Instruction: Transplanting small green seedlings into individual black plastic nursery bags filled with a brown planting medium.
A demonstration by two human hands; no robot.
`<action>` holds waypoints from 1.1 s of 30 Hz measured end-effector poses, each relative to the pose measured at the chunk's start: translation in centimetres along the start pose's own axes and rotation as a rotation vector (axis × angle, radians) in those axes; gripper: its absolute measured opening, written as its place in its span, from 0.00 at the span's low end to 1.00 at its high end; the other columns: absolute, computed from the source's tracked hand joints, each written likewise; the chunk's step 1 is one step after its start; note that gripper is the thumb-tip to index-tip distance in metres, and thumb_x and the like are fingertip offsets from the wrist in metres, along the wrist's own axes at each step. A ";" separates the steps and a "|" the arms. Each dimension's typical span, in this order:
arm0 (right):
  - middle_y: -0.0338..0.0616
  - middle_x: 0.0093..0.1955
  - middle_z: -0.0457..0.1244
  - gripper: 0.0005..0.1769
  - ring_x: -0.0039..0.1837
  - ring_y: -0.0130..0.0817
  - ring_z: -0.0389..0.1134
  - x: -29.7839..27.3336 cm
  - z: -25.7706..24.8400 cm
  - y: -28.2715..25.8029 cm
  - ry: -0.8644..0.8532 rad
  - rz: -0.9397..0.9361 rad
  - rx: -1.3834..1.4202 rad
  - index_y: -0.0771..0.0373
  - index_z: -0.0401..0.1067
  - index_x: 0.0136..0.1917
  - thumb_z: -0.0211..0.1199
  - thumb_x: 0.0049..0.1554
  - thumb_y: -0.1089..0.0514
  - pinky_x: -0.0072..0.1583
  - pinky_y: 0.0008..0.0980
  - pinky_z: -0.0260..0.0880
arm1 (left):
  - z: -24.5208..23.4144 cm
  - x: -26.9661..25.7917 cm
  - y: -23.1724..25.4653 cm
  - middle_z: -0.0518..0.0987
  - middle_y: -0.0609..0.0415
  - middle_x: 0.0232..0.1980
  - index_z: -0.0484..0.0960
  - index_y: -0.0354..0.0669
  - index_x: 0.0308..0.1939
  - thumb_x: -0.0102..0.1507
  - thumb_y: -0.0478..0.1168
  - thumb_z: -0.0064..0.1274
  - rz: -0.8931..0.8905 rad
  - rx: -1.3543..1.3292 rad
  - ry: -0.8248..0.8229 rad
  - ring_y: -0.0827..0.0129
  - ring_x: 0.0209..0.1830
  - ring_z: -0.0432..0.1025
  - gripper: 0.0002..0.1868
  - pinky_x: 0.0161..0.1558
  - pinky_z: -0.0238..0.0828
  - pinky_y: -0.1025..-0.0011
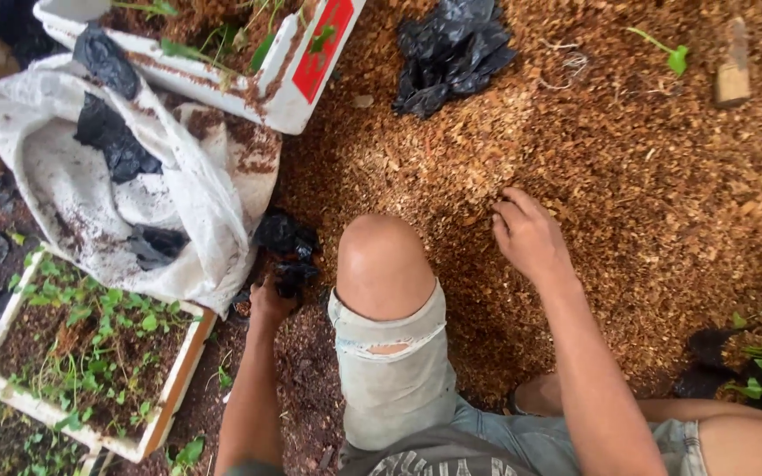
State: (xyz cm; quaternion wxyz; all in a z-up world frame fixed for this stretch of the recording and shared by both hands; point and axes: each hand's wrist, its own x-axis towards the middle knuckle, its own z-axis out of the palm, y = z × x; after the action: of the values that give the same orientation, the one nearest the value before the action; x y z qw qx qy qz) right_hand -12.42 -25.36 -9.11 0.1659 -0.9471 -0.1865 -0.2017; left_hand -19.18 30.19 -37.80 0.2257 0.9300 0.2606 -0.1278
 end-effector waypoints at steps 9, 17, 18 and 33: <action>0.49 0.59 0.67 0.07 0.62 0.49 0.70 0.5 -1.1 0.9 0.029 0.060 0.059 0.64 0.79 0.50 0.63 0.60 0.62 0.57 0.39 0.75 | -20.2 -12.9 25.5 0.76 0.41 0.51 0.79 0.54 0.57 0.47 0.44 0.68 0.397 -0.096 0.001 0.42 0.54 0.75 0.33 0.54 0.76 0.49; 0.59 0.59 0.67 0.09 0.62 0.52 0.70 0.9 -5.8 1.8 0.065 0.254 0.133 0.70 0.77 0.54 0.61 0.63 0.64 0.58 0.37 0.74 | -26.2 -18.9 46.1 0.67 0.33 0.60 0.72 0.48 0.61 0.47 0.33 0.68 1.221 -0.055 0.121 0.31 0.60 0.68 0.38 0.62 0.69 0.48; 0.63 0.60 0.65 0.10 0.62 0.56 0.69 0.8 -6.3 2.2 0.107 0.308 0.227 0.72 0.76 0.56 0.60 0.64 0.64 0.57 0.41 0.74 | -24.7 -19.0 48.1 0.68 0.33 0.59 0.74 0.48 0.59 0.47 0.30 0.67 1.351 0.009 0.183 0.34 0.59 0.70 0.36 0.61 0.70 0.51; 0.76 0.78 0.32 0.31 0.73 0.87 0.43 1.7 -8.2 1.4 0.298 1.158 1.348 0.59 0.37 0.79 0.41 0.69 0.46 0.56 0.83 0.62 | -19.1 -21.7 53.4 0.62 0.27 0.73 0.46 0.55 0.81 0.57 0.35 0.67 1.174 0.310 -0.249 0.37 0.72 0.61 0.56 0.63 0.61 0.33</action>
State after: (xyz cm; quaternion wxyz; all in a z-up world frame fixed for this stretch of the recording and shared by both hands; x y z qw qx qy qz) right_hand -13.04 -29.27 -1.60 0.7842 -0.5586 0.2645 -0.0551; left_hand -6.01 -10.49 5.34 0.1492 0.9182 -0.3445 -0.1261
